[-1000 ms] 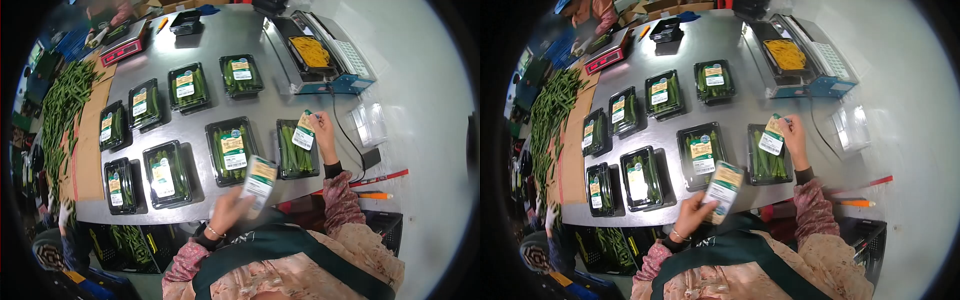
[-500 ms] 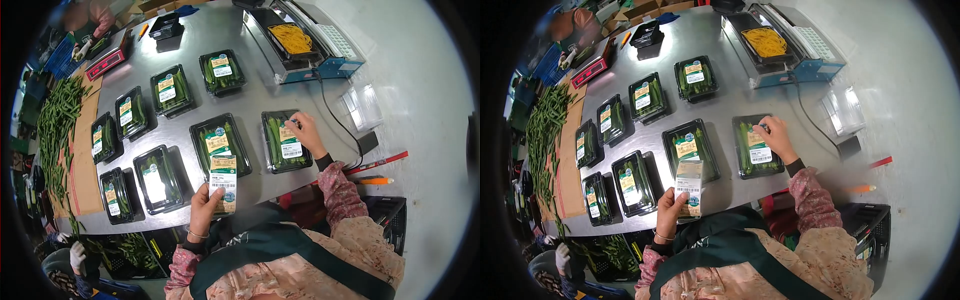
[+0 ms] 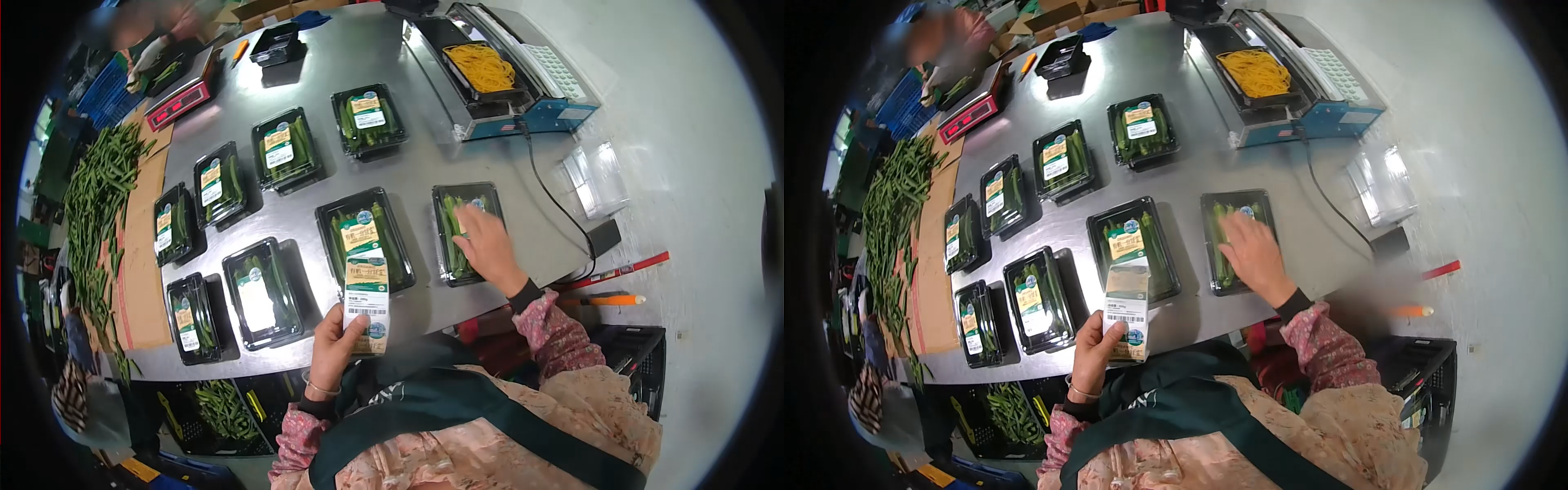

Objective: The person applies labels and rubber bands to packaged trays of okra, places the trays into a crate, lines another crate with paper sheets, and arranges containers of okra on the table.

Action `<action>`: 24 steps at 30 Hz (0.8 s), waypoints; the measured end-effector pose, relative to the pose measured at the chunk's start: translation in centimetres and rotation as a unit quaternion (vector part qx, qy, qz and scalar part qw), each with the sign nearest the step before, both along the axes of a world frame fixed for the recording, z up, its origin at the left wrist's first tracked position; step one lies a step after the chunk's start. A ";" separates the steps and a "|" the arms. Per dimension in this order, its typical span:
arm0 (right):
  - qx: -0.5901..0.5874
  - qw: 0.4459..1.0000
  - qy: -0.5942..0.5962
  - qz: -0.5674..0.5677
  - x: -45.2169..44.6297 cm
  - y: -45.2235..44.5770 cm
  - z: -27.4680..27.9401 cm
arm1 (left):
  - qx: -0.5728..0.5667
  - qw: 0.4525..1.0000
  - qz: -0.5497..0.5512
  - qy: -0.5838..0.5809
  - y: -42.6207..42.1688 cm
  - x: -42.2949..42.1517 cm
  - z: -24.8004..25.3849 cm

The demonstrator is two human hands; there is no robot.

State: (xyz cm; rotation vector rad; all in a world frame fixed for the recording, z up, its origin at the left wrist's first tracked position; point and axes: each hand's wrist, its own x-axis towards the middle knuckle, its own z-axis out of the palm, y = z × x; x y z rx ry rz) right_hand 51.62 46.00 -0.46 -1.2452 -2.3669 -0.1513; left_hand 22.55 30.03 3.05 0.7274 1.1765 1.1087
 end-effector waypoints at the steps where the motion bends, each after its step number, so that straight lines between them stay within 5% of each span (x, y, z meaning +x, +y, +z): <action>1: -0.024 0.999 -0.022 0.037 -0.1 -0.5 -0.5 | 0.009 1.000 -0.008 -0.003 -0.1 -0.1 0.2; 6: -0.119 0.983 0.134 -0.043 -2.2 -1.5 1.4 | 0.037 0.998 -0.035 -0.022 -0.5 -0.8 0.8; 9: -0.391 0.778 0.487 0.061 -7.8 -3.5 4.5 | 0.039 0.998 -0.047 -0.028 -1.0 -1.3 0.8; 12: -0.506 0.655 0.549 0.117 -13.0 -5.5 6.5 | 0.031 0.997 -0.060 -0.039 -1.6 -2.2 0.3; 15: -0.416 0.809 0.413 0.037 -15.8 -6.1 6.4 | 0.051 0.998 -0.020 -0.021 -2.5 -3.1 -0.7; 17: -0.298 0.887 0.336 0.111 -18.1 -7.1 6.6 | 0.016 0.998 0.044 -0.041 -3.1 -3.8 0.6; 21: -0.254 0.902 0.255 0.239 -21.7 -10.0 5.8 | 0.125 0.977 0.136 -0.102 -4.3 -5.8 1.0; 24: -0.318 0.879 0.246 0.255 -23.9 -11.4 6.0 | 0.099 0.970 0.211 -0.067 -6.1 -7.7 0.4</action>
